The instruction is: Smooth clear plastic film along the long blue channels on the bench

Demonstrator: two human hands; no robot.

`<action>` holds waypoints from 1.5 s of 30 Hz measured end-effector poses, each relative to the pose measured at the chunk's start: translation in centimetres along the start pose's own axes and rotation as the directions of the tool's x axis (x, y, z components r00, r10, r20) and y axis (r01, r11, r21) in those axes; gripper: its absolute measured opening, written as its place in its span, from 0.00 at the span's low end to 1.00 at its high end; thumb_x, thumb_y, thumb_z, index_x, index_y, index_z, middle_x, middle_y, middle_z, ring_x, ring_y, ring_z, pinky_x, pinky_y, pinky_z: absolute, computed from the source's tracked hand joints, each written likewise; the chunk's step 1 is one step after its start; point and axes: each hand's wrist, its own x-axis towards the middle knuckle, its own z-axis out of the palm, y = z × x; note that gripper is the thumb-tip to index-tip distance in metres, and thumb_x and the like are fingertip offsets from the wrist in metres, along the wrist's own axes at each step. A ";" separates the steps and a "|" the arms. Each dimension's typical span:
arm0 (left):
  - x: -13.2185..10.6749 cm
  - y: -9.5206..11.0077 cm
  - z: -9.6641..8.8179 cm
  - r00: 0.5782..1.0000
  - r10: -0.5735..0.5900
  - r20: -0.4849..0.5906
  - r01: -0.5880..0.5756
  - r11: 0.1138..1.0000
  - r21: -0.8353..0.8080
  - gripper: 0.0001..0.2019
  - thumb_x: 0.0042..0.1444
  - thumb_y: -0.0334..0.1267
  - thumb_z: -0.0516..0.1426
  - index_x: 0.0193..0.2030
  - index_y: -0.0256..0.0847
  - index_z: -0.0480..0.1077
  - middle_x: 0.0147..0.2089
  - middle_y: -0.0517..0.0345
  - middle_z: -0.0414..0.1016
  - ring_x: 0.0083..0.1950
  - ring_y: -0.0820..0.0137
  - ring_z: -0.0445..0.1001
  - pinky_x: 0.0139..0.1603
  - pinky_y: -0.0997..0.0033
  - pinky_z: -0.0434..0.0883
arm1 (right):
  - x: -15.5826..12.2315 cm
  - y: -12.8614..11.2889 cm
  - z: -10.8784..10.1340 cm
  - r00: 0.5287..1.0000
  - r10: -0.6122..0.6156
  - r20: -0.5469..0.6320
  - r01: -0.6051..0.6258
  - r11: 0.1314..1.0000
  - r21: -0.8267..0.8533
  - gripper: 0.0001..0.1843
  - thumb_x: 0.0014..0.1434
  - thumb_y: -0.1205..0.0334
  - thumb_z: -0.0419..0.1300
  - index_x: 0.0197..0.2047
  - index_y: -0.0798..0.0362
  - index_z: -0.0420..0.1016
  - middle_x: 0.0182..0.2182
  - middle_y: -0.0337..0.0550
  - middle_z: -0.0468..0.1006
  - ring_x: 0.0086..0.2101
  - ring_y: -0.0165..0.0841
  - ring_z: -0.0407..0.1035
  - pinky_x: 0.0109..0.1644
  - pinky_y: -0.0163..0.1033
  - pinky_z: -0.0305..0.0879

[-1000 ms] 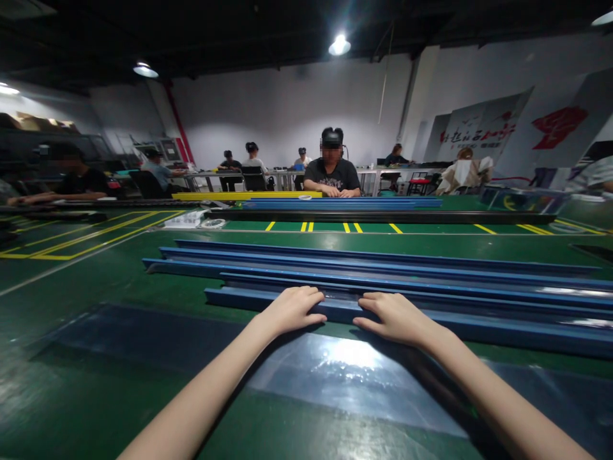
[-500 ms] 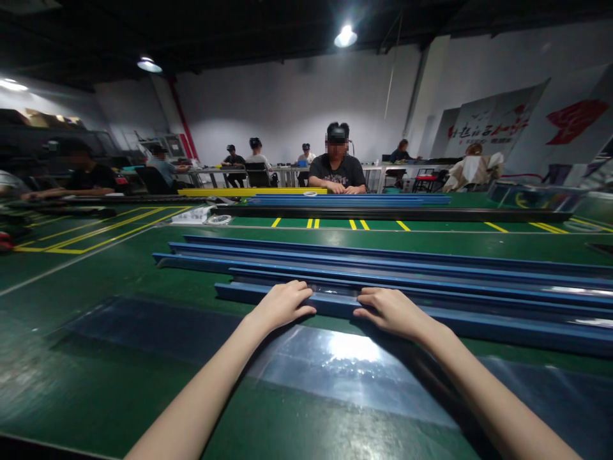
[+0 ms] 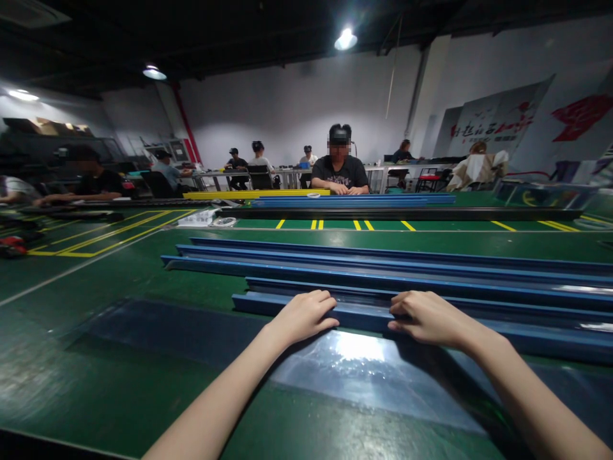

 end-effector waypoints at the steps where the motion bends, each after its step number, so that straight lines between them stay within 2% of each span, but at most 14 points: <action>1: 0.0 0.0 0.0 1.000 0.006 0.004 -0.006 1.000 -0.007 0.12 0.56 0.44 0.51 0.43 0.40 0.63 0.41 0.55 0.68 0.43 0.69 0.68 0.41 0.72 0.65 | -0.1 0.2 0.0 1.000 0.009 0.009 -0.009 1.000 -0.005 0.15 0.54 0.54 0.50 0.25 0.51 0.72 0.29 0.45 0.75 0.31 0.35 0.69 0.30 0.35 0.55; 8: -1.2 -1.8 -0.5 1.000 -0.007 0.020 0.007 1.000 -0.028 0.12 0.55 0.45 0.51 0.42 0.40 0.65 0.42 0.56 0.70 0.44 0.68 0.68 0.43 0.72 0.64 | -0.3 0.1 0.2 0.999 0.054 0.003 -0.054 0.998 -0.040 0.14 0.54 0.55 0.49 0.27 0.52 0.72 0.30 0.45 0.75 0.31 0.36 0.69 0.29 0.36 0.55; 14: -2.8 -3.5 -0.8 0.999 -0.036 0.003 0.036 0.996 -0.086 0.14 0.55 0.46 0.51 0.44 0.41 0.65 0.47 0.56 0.70 0.48 0.68 0.67 0.48 0.71 0.63 | 0.3 -0.9 0.4 0.999 -0.001 -0.052 0.002 1.000 0.022 0.16 0.54 0.54 0.48 0.34 0.54 0.72 0.35 0.47 0.74 0.34 0.36 0.68 0.33 0.36 0.57; 19: -3.4 -3.9 -1.1 0.997 -0.069 0.018 0.071 0.992 -0.108 0.18 0.54 0.48 0.51 0.48 0.42 0.65 0.48 0.56 0.70 0.49 0.68 0.67 0.48 0.71 0.63 | 1.5 -2.0 0.2 0.998 -0.053 -0.042 0.053 0.999 0.010 0.16 0.54 0.52 0.48 0.32 0.53 0.72 0.34 0.46 0.73 0.33 0.34 0.68 0.32 0.35 0.56; 25: -4.1 -4.6 -1.7 0.990 -0.132 0.041 0.135 0.988 -0.072 0.16 0.54 0.47 0.51 0.46 0.42 0.67 0.44 0.55 0.72 0.46 0.67 0.70 0.45 0.70 0.64 | 3.2 -3.2 -0.4 0.992 -0.123 -0.007 0.123 0.992 -0.033 0.18 0.55 0.50 0.47 0.31 0.52 0.72 0.33 0.44 0.73 0.30 0.32 0.68 0.30 0.34 0.55; 30: -4.2 -4.7 -2.4 0.985 -0.148 0.087 0.155 0.985 -0.071 0.17 0.54 0.46 0.51 0.47 0.42 0.67 0.45 0.55 0.72 0.46 0.66 0.69 0.46 0.70 0.64 | 4.4 -4.0 -0.7 0.985 -0.173 -0.027 0.171 0.984 -0.054 0.18 0.55 0.51 0.47 0.28 0.53 0.73 0.33 0.45 0.74 0.30 0.32 0.68 0.31 0.34 0.55; 39: -4.3 -4.7 -2.7 0.981 -0.159 0.111 0.168 0.983 -0.076 0.15 0.54 0.46 0.51 0.45 0.43 0.68 0.44 0.55 0.73 0.44 0.65 0.70 0.43 0.71 0.65 | 5.1 -5.0 -0.7 0.989 -0.150 -0.016 0.149 0.988 -0.048 0.19 0.55 0.51 0.48 0.29 0.53 0.74 0.33 0.46 0.76 0.32 0.34 0.69 0.34 0.34 0.57; 45: -4.8 -5.4 -3.2 0.973 -0.202 0.112 0.208 0.977 -0.039 0.13 0.52 0.46 0.52 0.41 0.45 0.68 0.42 0.58 0.74 0.43 0.66 0.71 0.40 0.72 0.65 | 6.2 -6.3 -0.3 0.976 -0.206 -0.073 0.207 0.978 0.017 0.19 0.58 0.52 0.45 0.31 0.53 0.73 0.34 0.45 0.75 0.33 0.33 0.68 0.35 0.34 0.57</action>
